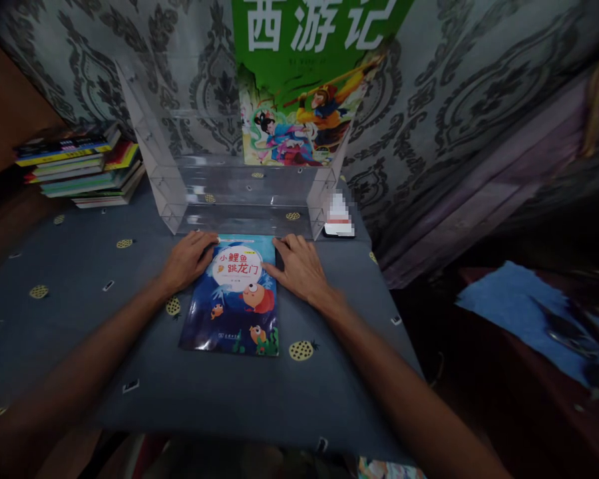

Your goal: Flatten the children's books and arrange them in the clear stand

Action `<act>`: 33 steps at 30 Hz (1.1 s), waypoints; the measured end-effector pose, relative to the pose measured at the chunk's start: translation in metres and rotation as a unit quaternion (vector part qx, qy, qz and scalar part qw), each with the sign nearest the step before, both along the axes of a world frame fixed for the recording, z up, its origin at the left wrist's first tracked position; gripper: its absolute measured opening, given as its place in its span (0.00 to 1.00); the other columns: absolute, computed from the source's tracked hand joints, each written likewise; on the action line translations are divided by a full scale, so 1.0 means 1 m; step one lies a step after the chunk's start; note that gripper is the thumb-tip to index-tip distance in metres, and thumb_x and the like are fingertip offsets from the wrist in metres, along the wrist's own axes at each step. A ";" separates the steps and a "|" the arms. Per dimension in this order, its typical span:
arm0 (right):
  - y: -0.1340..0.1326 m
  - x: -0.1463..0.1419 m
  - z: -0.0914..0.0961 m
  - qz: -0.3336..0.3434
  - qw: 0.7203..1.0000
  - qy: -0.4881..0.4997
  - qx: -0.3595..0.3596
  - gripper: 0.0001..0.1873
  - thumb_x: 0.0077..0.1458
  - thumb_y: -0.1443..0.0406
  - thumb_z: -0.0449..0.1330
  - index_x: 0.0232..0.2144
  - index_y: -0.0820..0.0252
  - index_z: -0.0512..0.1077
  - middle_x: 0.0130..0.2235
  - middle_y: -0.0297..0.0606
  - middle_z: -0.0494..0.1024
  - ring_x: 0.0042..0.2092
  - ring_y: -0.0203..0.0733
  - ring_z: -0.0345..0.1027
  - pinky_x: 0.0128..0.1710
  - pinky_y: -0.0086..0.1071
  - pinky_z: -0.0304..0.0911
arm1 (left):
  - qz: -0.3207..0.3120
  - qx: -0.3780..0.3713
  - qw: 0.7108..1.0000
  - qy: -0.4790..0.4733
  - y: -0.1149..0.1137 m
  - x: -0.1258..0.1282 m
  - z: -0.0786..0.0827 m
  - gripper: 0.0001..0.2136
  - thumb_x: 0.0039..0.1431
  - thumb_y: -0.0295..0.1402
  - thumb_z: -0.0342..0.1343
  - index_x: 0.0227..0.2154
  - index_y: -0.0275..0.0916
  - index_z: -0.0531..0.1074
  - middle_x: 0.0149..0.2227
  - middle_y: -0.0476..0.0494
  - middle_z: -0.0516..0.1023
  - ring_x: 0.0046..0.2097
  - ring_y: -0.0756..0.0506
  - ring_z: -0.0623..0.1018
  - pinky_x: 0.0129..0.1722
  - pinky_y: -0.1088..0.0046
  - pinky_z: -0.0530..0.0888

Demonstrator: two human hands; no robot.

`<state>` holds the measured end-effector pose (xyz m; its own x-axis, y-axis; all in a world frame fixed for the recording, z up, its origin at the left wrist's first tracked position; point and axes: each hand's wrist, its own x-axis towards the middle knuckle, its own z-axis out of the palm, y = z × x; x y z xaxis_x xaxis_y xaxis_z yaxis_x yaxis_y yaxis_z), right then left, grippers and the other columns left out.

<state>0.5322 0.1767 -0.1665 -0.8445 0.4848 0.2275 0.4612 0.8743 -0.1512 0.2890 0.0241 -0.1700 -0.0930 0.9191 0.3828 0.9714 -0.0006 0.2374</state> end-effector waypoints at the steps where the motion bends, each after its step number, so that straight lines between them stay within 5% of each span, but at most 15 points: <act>1: -0.002 0.003 0.001 0.007 1.000 -0.001 -0.005 0.33 0.65 0.44 0.51 0.58 0.63 0.71 0.51 0.52 0.74 0.51 0.58 0.67 0.49 0.49 0.65 | 0.000 0.000 1.000 0.001 0.000 0.000 0.000 0.11 0.68 0.29 0.46 0.46 0.39 0.72 0.48 0.38 0.79 0.50 0.39 0.75 0.53 0.58 0.71; 13: -0.028 0.049 -0.016 0.110 0.987 -0.018 -0.117 0.64 0.47 0.29 0.56 0.73 0.60 0.47 0.72 0.57 0.52 0.72 0.67 0.47 0.69 0.64 0.46 | 0.008 -0.007 1.000 0.012 0.000 0.003 0.003 0.10 0.68 0.28 0.46 0.45 0.38 0.72 0.48 0.38 0.78 0.49 0.39 0.74 0.53 0.60 0.71; 22: -0.028 0.050 -0.016 0.115 0.984 -0.010 -0.138 0.65 0.47 0.30 0.59 0.74 0.59 0.43 0.73 0.57 0.51 0.73 0.67 0.44 0.69 0.65 0.43 | 0.135 -0.041 0.990 0.029 -0.010 0.023 0.015 0.10 0.66 0.29 0.48 0.44 0.37 0.73 0.44 0.35 0.76 0.48 0.36 0.75 0.48 0.58 0.73; 28: -0.029 0.049 -0.013 0.118 0.984 -0.010 -0.134 0.66 0.47 0.29 0.58 0.74 0.59 0.44 0.72 0.56 0.54 0.72 0.66 0.46 0.70 0.64 0.43 | 0.121 0.000 0.968 -0.220 -0.006 0.010 0.011 0.10 0.59 0.31 0.54 0.44 0.40 0.72 0.40 0.43 0.78 0.42 0.42 0.77 0.47 0.62 0.75; 33: -0.029 0.049 -0.014 0.121 0.984 -0.006 -0.129 0.66 0.47 0.30 0.58 0.74 0.62 0.45 0.72 0.57 0.55 0.72 0.66 0.47 0.70 0.63 0.44 | 0.144 0.005 0.839 -0.525 -0.002 -0.004 0.015 0.14 0.52 0.31 0.60 0.43 0.40 0.70 0.36 0.46 0.79 0.37 0.46 0.79 0.39 0.69 0.77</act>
